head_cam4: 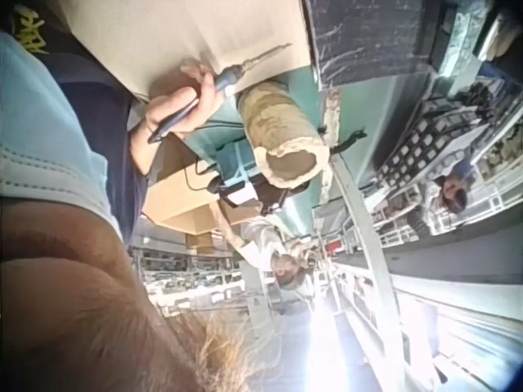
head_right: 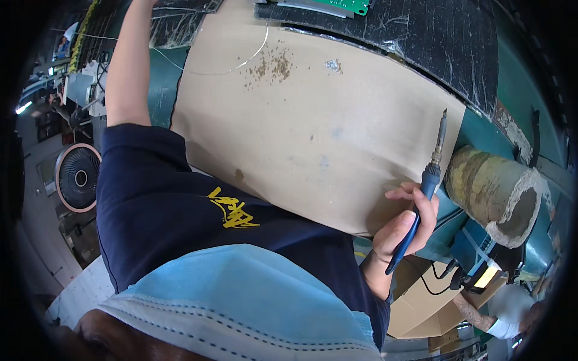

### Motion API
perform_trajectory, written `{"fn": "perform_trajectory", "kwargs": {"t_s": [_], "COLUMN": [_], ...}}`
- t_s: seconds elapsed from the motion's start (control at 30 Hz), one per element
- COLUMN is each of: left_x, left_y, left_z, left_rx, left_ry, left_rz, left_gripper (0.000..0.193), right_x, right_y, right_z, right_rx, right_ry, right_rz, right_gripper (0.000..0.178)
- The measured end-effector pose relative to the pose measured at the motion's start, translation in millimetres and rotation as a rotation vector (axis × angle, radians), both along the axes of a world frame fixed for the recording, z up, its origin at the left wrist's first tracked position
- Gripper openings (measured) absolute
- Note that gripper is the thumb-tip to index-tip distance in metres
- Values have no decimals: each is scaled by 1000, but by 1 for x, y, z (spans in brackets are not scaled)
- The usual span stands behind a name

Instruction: Soldering electronic components onto a printed circuit board at a manual assembly station.

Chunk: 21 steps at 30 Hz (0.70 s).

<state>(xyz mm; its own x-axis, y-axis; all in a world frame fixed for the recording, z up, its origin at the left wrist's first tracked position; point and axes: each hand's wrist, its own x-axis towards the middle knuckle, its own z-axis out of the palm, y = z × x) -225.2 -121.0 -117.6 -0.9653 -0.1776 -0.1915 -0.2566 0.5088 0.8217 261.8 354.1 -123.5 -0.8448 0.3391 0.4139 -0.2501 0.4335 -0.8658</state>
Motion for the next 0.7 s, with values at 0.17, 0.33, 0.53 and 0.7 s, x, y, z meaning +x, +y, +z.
{"fn": "perform_trajectory", "kwargs": {"t_s": [0.17, 0.33, 0.53, 0.7], "left_x": [187, 286, 397, 439], "left_y": [-14, 10, 37, 109], "left_z": [108, 133, 104, 62], "left_rx": [397, 481, 592, 617], "left_ry": [123, -68, -89, -292], "left_rz": [122, -95, -114, -178], "left_gripper": [38, 53, 56, 53], "right_x": [-2, 10, 28, 36], "right_y": [-3, 6, 22, 54], "right_z": [7, 5, 22, 31], "right_rx": [-47, -140, 119, 361], "right_ry": [83, 144, 452, 321], "right_rz": [135, 164, -108, -335], "right_gripper": [36, 42, 43, 38]}}
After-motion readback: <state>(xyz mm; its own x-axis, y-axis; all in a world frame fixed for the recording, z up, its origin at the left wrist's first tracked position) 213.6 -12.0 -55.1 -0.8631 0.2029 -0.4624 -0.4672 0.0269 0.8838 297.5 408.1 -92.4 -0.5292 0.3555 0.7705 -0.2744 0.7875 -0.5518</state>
